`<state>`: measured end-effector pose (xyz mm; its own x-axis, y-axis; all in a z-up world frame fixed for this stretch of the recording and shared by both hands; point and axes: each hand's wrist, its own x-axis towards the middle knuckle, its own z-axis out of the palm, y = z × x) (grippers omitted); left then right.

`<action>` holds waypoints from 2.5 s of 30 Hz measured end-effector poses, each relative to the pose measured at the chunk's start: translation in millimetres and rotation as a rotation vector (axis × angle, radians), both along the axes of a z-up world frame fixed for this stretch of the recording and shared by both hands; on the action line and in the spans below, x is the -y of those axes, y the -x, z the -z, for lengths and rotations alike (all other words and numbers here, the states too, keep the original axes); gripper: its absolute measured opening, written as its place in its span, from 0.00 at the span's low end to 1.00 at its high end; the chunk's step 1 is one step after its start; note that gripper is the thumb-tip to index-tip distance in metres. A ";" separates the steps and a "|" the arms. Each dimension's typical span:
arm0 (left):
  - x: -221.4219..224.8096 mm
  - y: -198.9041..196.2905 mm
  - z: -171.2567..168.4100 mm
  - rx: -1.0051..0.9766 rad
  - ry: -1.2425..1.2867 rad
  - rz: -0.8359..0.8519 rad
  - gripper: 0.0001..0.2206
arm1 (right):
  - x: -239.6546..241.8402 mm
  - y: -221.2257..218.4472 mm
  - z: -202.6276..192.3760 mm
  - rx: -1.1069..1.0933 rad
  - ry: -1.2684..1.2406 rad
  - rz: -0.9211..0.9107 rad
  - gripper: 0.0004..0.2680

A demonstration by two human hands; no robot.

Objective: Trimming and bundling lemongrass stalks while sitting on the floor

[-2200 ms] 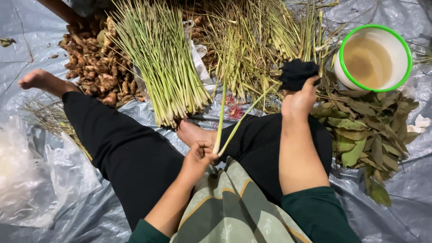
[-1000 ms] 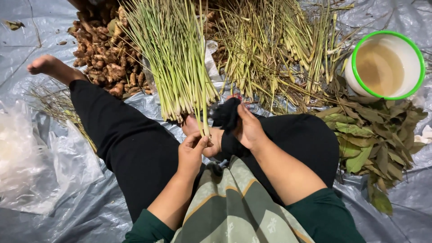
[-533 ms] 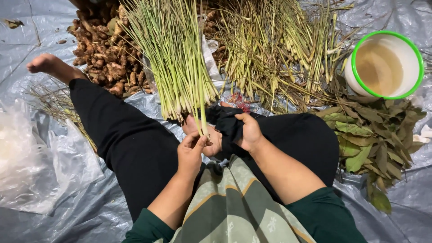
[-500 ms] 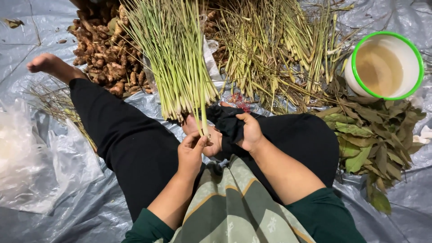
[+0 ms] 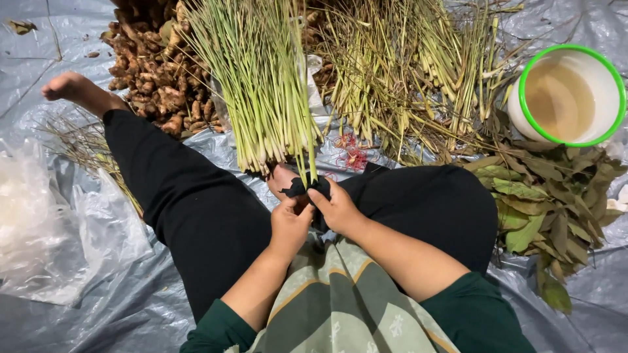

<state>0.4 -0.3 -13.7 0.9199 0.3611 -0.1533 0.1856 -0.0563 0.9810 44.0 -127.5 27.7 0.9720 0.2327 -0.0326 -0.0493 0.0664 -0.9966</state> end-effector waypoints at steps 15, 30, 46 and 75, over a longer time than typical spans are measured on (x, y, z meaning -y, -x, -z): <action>21.8 11.7 -22.7 -0.119 0.221 0.266 0.12 | 21.0 -26.6 54.2 -0.208 -0.181 0.351 0.08; 4.2 24.0 -25.0 -0.332 0.052 0.462 0.06 | 78.1 -76.0 31.5 -0.299 -0.258 0.639 0.19; -14.4 24.9 -7.9 -0.446 0.284 0.667 0.04 | 162.5 -138.0 -18.3 -0.267 -0.439 0.849 0.15; -7.8 -36.8 -5.1 0.348 -0.206 -0.004 0.08 | 32.1 -42.6 42.2 0.010 0.234 0.027 0.08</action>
<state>37.2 7.6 -8.5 0.9025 0.3558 0.2427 -0.1545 -0.2585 0.9536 86.6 -159.6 -14.5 0.9782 0.1940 -0.0734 -0.0411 -0.1654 -0.9854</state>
